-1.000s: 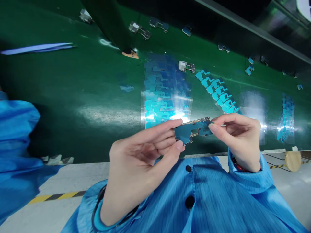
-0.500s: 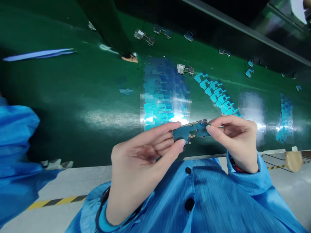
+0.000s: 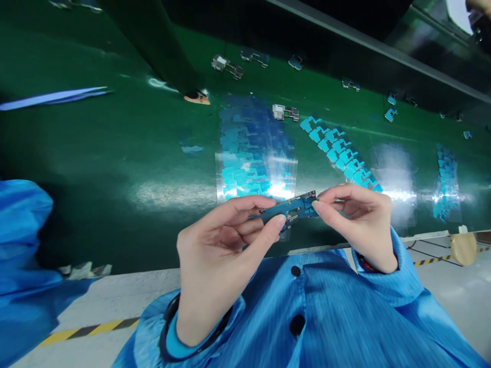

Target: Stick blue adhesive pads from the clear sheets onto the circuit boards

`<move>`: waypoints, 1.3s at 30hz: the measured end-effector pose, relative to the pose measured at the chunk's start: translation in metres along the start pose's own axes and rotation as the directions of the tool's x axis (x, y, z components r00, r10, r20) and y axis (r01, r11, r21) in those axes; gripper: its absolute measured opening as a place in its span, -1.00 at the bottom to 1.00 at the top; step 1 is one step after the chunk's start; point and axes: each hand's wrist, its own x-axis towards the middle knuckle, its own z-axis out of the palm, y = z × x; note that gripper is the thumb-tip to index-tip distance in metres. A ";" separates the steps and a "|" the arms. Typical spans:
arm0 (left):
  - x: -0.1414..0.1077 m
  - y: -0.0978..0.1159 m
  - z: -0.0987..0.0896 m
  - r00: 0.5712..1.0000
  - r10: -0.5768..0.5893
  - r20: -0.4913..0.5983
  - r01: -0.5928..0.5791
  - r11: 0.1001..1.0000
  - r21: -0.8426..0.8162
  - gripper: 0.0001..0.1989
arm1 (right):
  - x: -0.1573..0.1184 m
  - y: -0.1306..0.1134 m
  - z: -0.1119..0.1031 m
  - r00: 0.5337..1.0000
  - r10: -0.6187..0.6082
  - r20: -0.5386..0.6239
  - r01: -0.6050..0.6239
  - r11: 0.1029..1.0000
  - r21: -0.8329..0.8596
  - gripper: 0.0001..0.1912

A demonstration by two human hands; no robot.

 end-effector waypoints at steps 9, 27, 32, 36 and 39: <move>0.005 -0.006 0.003 0.999 -0.033 0.015 0.034 0.997 -0.076 -0.83 | 0.007 0.017 0.004 0.944 -0.329 -0.024 0.296 0.879 -0.375 -0.94; 0.024 -0.039 -0.016 0.997 0.078 0.028 -0.069 0.972 -0.224 -0.57 | 0.174 0.050 -0.031 0.990 0.130 0.054 -0.103 0.929 -0.355 -0.69; 0.023 -0.044 -0.033 0.997 0.069 -0.036 -0.075 0.978 -0.193 -0.69 | 0.229 0.062 -0.036 0.997 0.026 -0.070 -0.064 0.795 -0.604 -0.62; 0.030 -0.051 -0.038 0.999 0.043 -0.013 -0.045 0.978 -0.202 -0.70 | 0.250 0.071 0.017 0.998 -0.059 -0.014 0.028 0.654 -0.756 -0.62; 0.034 -0.057 -0.035 0.999 0.047 0.000 -0.046 0.976 -0.211 -0.70 | 0.270 0.076 0.075 0.993 -0.063 0.103 0.121 0.598 -0.792 -0.64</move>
